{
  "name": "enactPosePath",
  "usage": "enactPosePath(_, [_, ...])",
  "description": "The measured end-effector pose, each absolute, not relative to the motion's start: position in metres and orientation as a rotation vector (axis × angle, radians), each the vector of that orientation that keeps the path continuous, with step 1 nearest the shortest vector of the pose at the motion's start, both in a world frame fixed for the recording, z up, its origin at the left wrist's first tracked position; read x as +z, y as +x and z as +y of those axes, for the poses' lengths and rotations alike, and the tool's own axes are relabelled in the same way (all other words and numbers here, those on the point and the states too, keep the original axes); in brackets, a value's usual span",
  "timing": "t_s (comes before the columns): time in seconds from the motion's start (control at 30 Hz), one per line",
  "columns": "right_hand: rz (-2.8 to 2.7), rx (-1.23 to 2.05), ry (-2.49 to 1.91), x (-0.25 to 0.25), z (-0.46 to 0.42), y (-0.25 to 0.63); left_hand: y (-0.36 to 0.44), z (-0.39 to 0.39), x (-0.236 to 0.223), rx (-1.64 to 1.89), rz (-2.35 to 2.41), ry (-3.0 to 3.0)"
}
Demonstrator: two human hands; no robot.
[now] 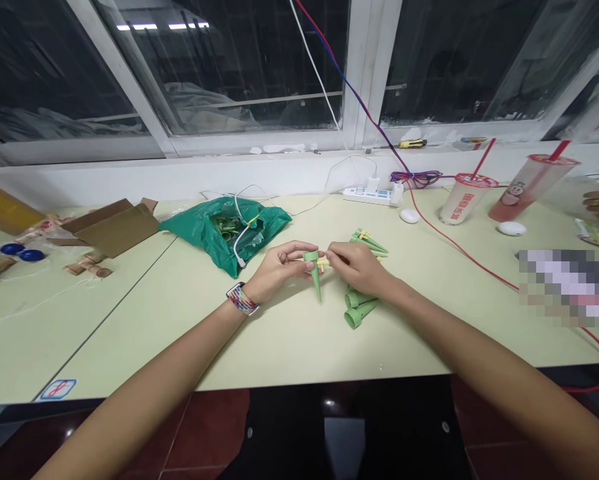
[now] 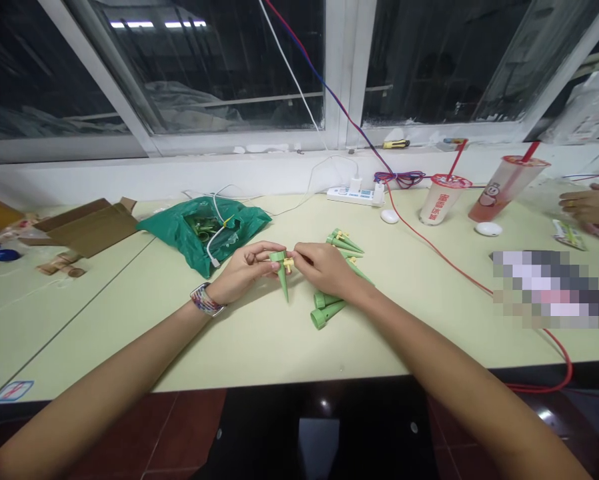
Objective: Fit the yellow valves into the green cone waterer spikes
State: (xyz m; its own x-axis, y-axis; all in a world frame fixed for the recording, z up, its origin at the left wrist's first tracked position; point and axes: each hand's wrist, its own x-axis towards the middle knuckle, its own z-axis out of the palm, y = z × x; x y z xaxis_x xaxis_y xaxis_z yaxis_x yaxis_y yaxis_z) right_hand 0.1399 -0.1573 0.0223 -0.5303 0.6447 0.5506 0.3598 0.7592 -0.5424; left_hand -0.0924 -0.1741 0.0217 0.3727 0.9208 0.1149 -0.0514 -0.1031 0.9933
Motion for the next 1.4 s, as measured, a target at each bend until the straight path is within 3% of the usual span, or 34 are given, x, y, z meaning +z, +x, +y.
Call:
enactPosePath(0.17, [-2.269,0.364,-0.706,0.024,-0.159,0.142,-0.093,-0.173,0.019,1.025,0.832,1.399])
enactPosePath(0.37, [-2.215,0.522,-0.800,0.023,-0.157,0.139,-0.083,-0.183,0.025,1.261,0.938,1.567])
enactPosePath(0.57, [-2.347,-0.015,-0.635,0.023,-0.160,0.143,-0.084,-0.184,0.030,1.085,0.805,1.367])
enactPosePath(0.77, [-2.292,0.536,-0.696,0.024,-0.161,0.140,-0.083,-0.186,0.029,1.244,0.845,1.448])
enactPosePath(1.07, [-2.267,0.311,-0.656,0.018,-0.163,0.136,-0.080,-0.181,0.026,1.092,0.817,1.530])
enactPosePath(1.4, [-2.078,0.856,-0.727,0.020,-0.169,0.128,-0.076,-0.190,0.029,1.220,1.024,1.789])
